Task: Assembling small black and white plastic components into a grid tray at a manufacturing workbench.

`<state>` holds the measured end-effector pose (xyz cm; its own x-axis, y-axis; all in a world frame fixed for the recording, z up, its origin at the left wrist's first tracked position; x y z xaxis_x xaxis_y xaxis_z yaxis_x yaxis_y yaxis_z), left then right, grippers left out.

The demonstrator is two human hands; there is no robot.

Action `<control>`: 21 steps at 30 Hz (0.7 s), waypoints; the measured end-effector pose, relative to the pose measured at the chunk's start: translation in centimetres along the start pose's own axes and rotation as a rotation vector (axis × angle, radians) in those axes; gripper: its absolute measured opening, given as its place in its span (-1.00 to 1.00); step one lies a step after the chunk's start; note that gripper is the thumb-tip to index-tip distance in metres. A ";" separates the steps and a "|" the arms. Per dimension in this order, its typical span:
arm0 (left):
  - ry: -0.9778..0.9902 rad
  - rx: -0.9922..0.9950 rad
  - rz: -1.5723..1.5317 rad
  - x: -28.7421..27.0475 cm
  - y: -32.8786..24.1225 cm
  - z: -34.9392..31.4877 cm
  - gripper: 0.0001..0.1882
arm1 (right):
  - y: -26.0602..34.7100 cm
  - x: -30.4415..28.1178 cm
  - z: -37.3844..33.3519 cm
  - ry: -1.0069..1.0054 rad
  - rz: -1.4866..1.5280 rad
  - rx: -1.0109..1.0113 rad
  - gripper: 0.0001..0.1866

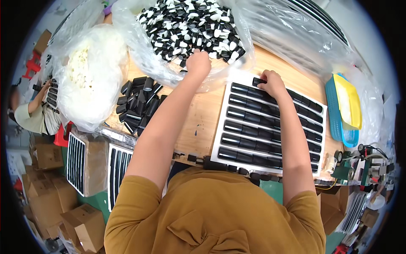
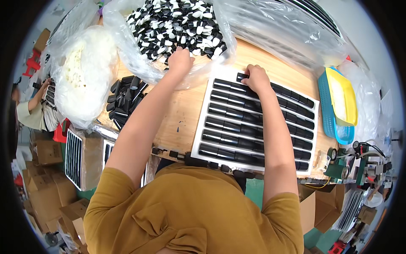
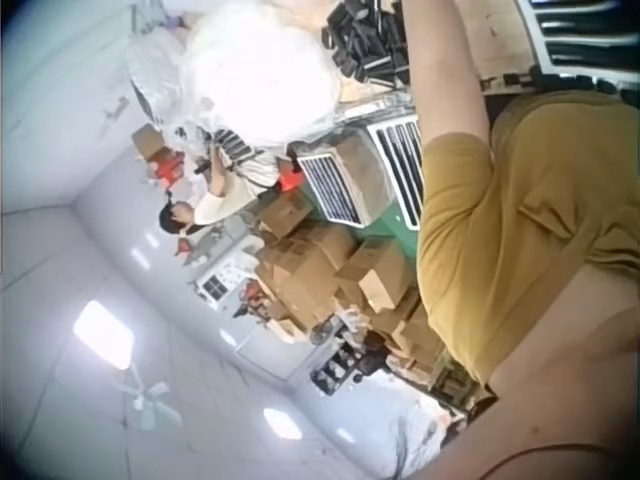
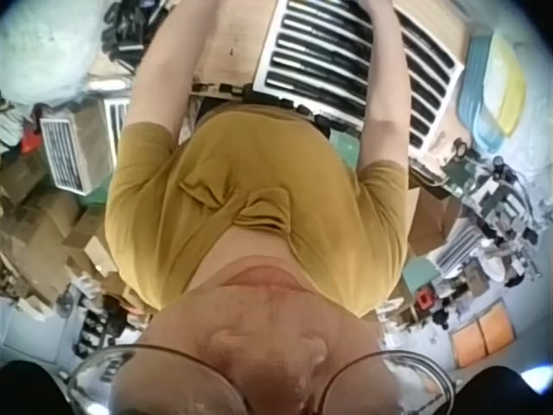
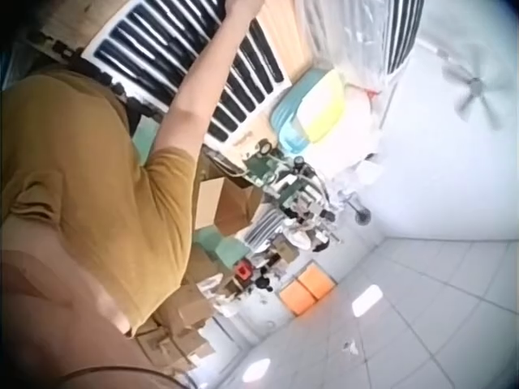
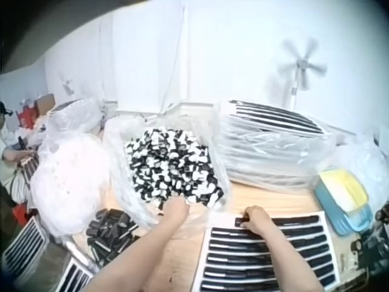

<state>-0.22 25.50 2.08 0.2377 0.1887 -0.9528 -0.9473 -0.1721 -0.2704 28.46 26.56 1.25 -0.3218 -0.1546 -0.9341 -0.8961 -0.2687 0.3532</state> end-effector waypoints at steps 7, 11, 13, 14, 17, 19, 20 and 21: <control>-0.220 0.177 -0.529 -2.9 1.3 -4.1 -0.66 | 1.8 -1.0 -0.3 -0.125 -0.020 -0.139 -0.61; -0.126 0.121 -0.880 -5.3 2.6 -13.4 -0.75 | 2.8 -4.1 -3.4 -0.305 0.176 -0.187 -0.69; -0.074 0.078 -0.908 -3.8 3.8 -17.9 -0.78 | 4.9 -4.2 -5.5 -0.202 0.453 -0.050 -0.70; -0.059 0.043 -0.941 -1.6 4.8 -19.9 -0.78 | 6.8 -3.3 -6.5 -0.142 0.591 -0.103 -0.70; -0.062 0.111 -0.845 -0.8 5.4 -21.5 -0.75 | 13.5 -2.2 -10.0 -0.056 0.549 -0.217 -0.77; -0.077 0.209 -0.710 -1.2 4.9 -22.0 -0.73 | 15.2 0.5 -10.8 0.070 0.673 -0.215 -0.78; -0.102 0.237 -0.721 -1.4 4.7 -22.0 -0.71 | 16.4 0.8 -11.3 0.035 0.662 -0.293 -0.78; -0.128 0.265 -0.731 -1.6 4.5 -22.0 -0.69 | 17.3 1.2 -11.8 -0.001 0.650 -0.371 -0.77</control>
<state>-0.14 3.19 -0.64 0.8089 0.2778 -0.5182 -0.5836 0.2721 -0.7651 16.14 10.51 6.88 -0.7519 -0.3910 -0.5307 -0.3629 -0.4266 0.8285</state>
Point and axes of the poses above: each hand's wrist, its own z-axis towards the middle knuckle, its own x-axis out of the palm, y = z × x, the point moved 9 cm from there along z, towards the middle knuckle, and after that the axes turned 2 degrees about z, right-handed, at the moved point
